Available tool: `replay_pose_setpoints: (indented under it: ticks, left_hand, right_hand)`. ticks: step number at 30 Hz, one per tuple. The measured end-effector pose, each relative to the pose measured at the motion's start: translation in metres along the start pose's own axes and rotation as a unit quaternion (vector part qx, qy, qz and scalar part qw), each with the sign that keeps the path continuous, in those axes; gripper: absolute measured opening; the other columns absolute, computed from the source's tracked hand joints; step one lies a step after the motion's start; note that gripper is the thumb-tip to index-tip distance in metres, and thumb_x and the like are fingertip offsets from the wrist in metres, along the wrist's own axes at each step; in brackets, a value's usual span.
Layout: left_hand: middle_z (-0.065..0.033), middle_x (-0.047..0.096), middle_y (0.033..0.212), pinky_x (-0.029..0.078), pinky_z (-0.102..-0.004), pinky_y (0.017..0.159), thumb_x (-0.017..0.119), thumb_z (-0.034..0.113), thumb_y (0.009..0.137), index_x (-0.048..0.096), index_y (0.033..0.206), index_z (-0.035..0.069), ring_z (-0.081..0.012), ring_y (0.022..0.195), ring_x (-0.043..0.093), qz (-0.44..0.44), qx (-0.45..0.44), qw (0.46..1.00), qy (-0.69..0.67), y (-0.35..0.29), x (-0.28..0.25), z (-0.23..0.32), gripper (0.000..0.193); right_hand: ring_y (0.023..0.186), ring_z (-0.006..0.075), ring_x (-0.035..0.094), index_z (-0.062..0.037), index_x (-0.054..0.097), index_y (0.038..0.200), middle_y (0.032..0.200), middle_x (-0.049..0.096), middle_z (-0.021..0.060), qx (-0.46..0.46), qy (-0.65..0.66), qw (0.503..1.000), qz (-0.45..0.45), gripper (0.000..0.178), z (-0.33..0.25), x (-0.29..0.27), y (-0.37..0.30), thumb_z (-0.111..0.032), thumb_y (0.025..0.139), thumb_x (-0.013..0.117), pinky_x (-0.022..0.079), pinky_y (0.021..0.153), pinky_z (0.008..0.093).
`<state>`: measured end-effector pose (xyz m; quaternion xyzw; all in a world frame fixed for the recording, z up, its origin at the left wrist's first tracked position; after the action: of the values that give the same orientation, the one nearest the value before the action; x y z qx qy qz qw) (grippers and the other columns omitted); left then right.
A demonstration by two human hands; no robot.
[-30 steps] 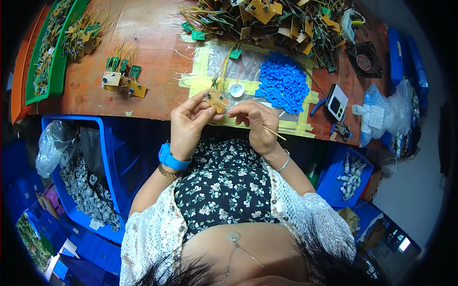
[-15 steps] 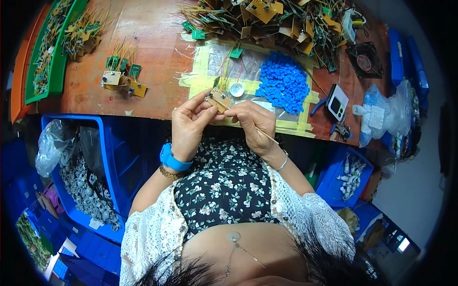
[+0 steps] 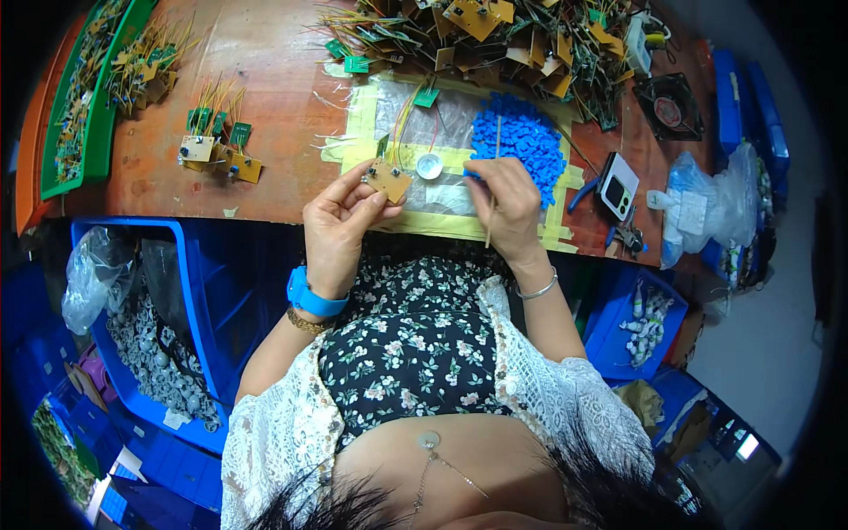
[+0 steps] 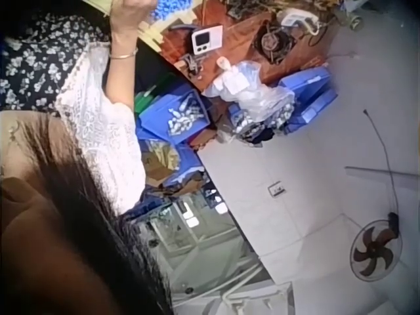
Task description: Assembling small electronic components onto circuit boards and organizing them on a workbench.
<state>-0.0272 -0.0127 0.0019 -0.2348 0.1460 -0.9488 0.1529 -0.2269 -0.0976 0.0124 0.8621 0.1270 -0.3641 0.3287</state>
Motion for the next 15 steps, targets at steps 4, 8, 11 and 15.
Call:
replay_pose_setpoints:
  ticks: [4,8,11,15]
  left_hand:
    - [-0.0105,0.062,0.096,0.058,-0.0265,0.080,0.056,-0.006,0.091,0.047,0.131,-0.009,-0.0218,0.088,0.069,0.000,-0.001,1.000,0.008,-0.0006,0.0019,0.0011,0.042]
    - [-0.0122,0.063,0.097,0.058,-0.0274,0.080,0.056,-0.005,0.091,0.046,0.132,-0.009,-0.0232,0.090,0.069,-0.006,-0.028,1.000,-0.010,0.0005,0.0019,0.0005,0.043]
    - [-0.0121,0.063,0.097,0.059,-0.0278,0.081,0.056,-0.005,0.091,0.045,0.133,-0.009,-0.0237,0.091,0.069,-0.006,-0.042,0.999,-0.028,0.0011,0.0016,-0.0002,0.044]
    - [-0.0112,0.063,0.097,0.058,-0.0277,0.081,0.056,-0.004,0.091,0.045,0.133,-0.009,-0.0226,0.091,0.068,-0.002,-0.058,0.997,-0.053,0.0011,0.0024,-0.0018,0.043]
  right_hand:
    - [0.076,0.0270,0.061,-0.0027,0.064,0.092,0.079,0.064,0.0094,-0.041,-0.053,0.998,-0.015,0.026,-0.0005,0.0076,-0.0028,0.005,0.069,0.072,0.047,0.068,0.0370]
    - [0.076,0.0259,0.061,-0.0027,0.065,0.091,0.077,0.063,0.0089,-0.073,-0.067,0.995,-0.016,0.024,-0.0054,0.0096,-0.0052,0.005,0.070,0.072,0.046,0.067,0.0368]
    - [0.075,0.0257,0.060,-0.0027,0.065,0.090,0.077,0.063,0.0086,-0.049,-0.055,0.997,-0.004,0.023,-0.0056,0.0095,-0.0070,0.005,0.070,0.072,0.045,0.066,0.0360]
    - [0.073,0.0258,0.059,-0.0031,0.065,0.090,0.077,0.063,0.0088,-0.023,-0.046,0.999,0.007,0.023,-0.0048,0.0112,-0.0047,0.005,0.070,0.072,0.044,0.066,0.0355]
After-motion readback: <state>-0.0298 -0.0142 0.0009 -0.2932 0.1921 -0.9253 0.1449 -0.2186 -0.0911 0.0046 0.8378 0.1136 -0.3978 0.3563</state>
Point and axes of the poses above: each hand's wrist, its own y-axis towards the middle knuckle, its own x-axis out of the palm, z = x × y, the point moved 3 cm from there along y, towards the middle knuckle
